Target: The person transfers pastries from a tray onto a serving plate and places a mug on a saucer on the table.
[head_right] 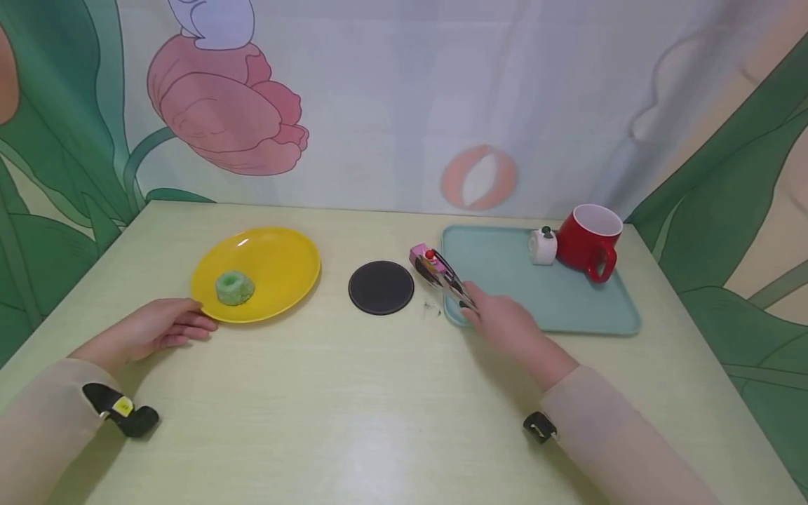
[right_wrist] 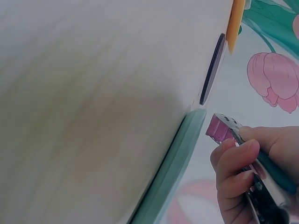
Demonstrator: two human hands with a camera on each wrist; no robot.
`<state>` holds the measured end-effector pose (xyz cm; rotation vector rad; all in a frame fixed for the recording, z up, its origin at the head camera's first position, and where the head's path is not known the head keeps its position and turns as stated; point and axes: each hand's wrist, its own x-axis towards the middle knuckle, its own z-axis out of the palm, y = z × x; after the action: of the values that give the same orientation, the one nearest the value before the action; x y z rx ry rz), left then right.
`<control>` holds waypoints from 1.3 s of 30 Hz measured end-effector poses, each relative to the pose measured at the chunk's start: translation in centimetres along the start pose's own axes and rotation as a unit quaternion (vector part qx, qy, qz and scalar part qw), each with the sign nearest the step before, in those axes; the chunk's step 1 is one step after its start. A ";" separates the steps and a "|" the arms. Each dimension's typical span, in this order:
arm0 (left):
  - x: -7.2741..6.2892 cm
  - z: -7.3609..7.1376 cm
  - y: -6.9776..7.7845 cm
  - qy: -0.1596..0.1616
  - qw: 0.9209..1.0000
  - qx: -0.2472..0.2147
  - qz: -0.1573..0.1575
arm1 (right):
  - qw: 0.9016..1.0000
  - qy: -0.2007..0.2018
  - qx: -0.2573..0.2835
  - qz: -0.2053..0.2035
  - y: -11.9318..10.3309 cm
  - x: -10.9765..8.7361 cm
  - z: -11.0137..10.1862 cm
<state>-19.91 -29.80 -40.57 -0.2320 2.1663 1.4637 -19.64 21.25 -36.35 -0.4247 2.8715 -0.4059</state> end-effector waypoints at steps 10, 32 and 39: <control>0.2 -0.1 0.0 0.002 1.000 -0.005 -0.007 | 1.000 0.014 -0.008 -0.024 -0.9 0.4 0.2; 0.1 0.0 0.0 0.000 1.000 -0.004 -0.004 | 0.996 0.043 -0.021 -0.080 -3.3 2.1 1.2; 0.2 0.0 0.0 0.006 1.000 0.003 -0.005 | 0.995 0.041 -0.016 -0.085 -4.1 2.3 1.5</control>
<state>-20.07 -29.81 -40.66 -0.2500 2.1752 1.4537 -20.45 16.41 -36.88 -0.6777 2.9345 -0.4155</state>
